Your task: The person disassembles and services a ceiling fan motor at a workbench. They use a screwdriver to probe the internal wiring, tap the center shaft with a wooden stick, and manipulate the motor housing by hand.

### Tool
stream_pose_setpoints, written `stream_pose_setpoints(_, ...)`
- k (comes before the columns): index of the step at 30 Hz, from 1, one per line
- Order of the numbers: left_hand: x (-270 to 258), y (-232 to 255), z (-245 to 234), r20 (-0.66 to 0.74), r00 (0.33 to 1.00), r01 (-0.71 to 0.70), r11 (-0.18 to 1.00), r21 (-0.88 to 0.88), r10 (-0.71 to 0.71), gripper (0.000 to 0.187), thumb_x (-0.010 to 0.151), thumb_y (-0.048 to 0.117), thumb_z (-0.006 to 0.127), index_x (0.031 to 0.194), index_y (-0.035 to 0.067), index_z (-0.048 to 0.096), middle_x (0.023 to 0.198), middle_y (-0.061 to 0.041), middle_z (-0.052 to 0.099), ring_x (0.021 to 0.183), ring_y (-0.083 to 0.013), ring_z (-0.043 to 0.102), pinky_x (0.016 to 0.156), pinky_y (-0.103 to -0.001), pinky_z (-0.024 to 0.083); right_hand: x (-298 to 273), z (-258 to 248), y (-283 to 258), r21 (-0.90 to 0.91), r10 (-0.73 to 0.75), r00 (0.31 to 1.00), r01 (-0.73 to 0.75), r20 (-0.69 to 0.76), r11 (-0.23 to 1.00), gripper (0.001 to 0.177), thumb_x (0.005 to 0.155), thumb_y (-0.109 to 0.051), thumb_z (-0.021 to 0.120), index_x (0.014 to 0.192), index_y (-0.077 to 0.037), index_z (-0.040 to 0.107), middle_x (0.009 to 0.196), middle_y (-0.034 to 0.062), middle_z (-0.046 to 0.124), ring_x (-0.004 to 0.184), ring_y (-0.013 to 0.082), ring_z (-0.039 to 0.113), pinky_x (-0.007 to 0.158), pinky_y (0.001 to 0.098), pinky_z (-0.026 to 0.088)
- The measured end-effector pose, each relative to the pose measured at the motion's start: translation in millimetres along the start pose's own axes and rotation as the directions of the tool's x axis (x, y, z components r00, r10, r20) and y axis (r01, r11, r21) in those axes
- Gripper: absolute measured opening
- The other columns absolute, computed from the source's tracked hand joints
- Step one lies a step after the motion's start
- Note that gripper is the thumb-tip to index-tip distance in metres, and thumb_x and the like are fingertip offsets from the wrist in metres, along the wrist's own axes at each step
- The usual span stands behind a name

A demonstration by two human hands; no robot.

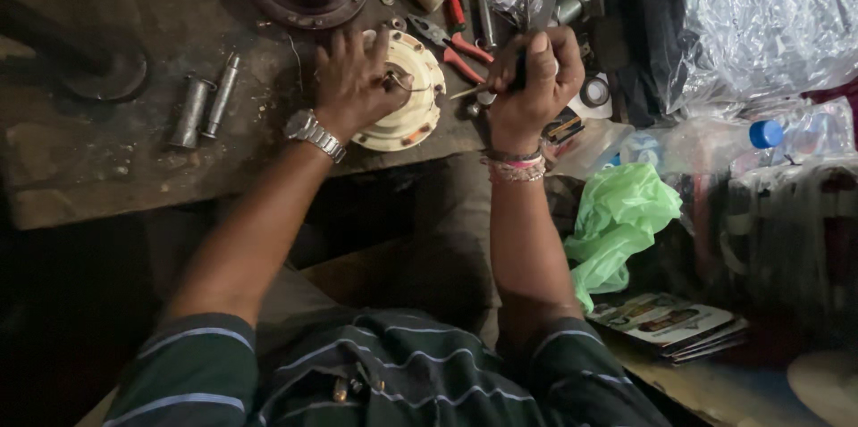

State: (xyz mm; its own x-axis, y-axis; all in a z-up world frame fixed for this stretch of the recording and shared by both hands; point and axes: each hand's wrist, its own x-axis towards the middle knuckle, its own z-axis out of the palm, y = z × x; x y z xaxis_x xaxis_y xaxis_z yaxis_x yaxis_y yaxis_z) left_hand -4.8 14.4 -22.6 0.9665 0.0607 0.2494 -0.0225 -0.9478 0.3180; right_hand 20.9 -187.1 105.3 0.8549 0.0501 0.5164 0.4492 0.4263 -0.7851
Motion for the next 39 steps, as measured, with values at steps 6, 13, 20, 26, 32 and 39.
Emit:
stream_pose_setpoints(6, -11.2, 4.2, 11.1, -0.004, 0.996, 0.089, 0.974, -0.209, -0.092, 0.075, 0.081, 0.049, 0.061, 0.148, 0.016, 0.055, 0.147, -0.029, 0.043, 0.136, -0.0506, 0.042, 0.098, -0.08, 0.036, 11.1, -2.4, 11.6, -0.026, 0.005, 0.999, -0.004, 0.038, 1.0, 0.025, 0.11, -0.023, 0.062, 0.098, -0.001, 0.057, 0.065, 0.007, 0.051, 0.052, 0.0128, 0.045, 0.05, 0.0265, 0.037)
stream_pose_setpoints(13, -9.1, 8.6, 7.6, 0.002, 0.993, 0.115, 0.98, -0.159, -0.116, 0.075, 0.085, 0.057, 0.058, 0.147, 0.014, 0.054, 0.147, -0.032, 0.041, 0.134, -0.0548, 0.039, 0.095, -0.08, 0.035, 12.0, -3.0, 23.3, -0.083, 0.091, 0.988, -0.08, 0.128, 0.993, 0.022, 0.111, -0.013, 0.062, 0.131, -0.005, 0.055, 0.101, 0.0025, 0.061, 0.077, 0.0091, 0.054, 0.064, 0.024, 0.043)
stream_pose_setpoints(20, -6.0, 7.1, 10.3, 0.051, 0.99, 0.137, 0.98, -0.147, -0.131, 0.077, 0.09, 0.065, 0.045, 0.148, 0.016, 0.053, 0.145, -0.033, 0.04, 0.136, -0.0554, 0.038, 0.095, -0.078, 0.036, 8.8, -3.8, 26.9, -0.211, 0.076, 0.989, -0.048, 0.128, 0.976, 0.021, 0.113, -0.01, 0.061, 0.134, -0.007, 0.058, 0.102, -0.0003, 0.061, 0.079, 0.0051, 0.053, 0.068, 0.0213, 0.044)
stream_pose_setpoints(26, -5.6, 4.8, 15.5, 0.047, 0.99, 0.14, 0.972, -0.186, -0.134, 0.087, 0.09, 0.077, 0.032, 0.148, 0.015, 0.054, 0.144, -0.034, 0.04, 0.134, -0.0543, 0.039, 0.092, -0.073, 0.039, 12.8, -9.6, 37.4, -0.12, 0.038, 0.987, -0.019, 0.155, 0.993, 0.02, 0.112, -0.009, 0.064, 0.131, -0.007, 0.06, 0.094, -0.0025, 0.06, 0.077, 0.0033, 0.049, 0.067, 0.0192, 0.038)
stream_pose_setpoints(32, -5.7, 5.9, 14.4, 0.015, 0.992, 0.126, 0.982, -0.144, -0.125, 0.085, 0.092, 0.075, 0.033, 0.148, 0.015, 0.056, 0.148, -0.033, 0.04, 0.135, -0.0543, 0.04, 0.091, -0.073, 0.039, 10.1, -8.4, 39.3, -0.112, 0.04, 0.989, -0.025, 0.139, 0.993, 0.018, 0.112, -0.008, 0.063, 0.13, -0.006, 0.059, 0.099, -0.0004, 0.061, 0.082, 0.0059, 0.052, 0.073, 0.0205, 0.041)
stream_pose_setpoints(39, -4.9, 9.3, 10.5, -0.016, 0.993, 0.117, 0.986, -0.121, -0.119, 0.079, 0.091, 0.071, 0.043, 0.144, 0.014, 0.057, 0.15, -0.033, 0.037, 0.134, -0.0531, 0.038, 0.091, -0.076, 0.037, 10.1, -6.3, 41.4, -0.161, 0.059, 0.986, -0.034, 0.156, 0.986, 0.022, 0.115, -0.018, 0.059, 0.134, -0.007, 0.054, 0.094, -0.0007, 0.059, 0.073, 0.0052, 0.05, 0.061, 0.021, 0.042)
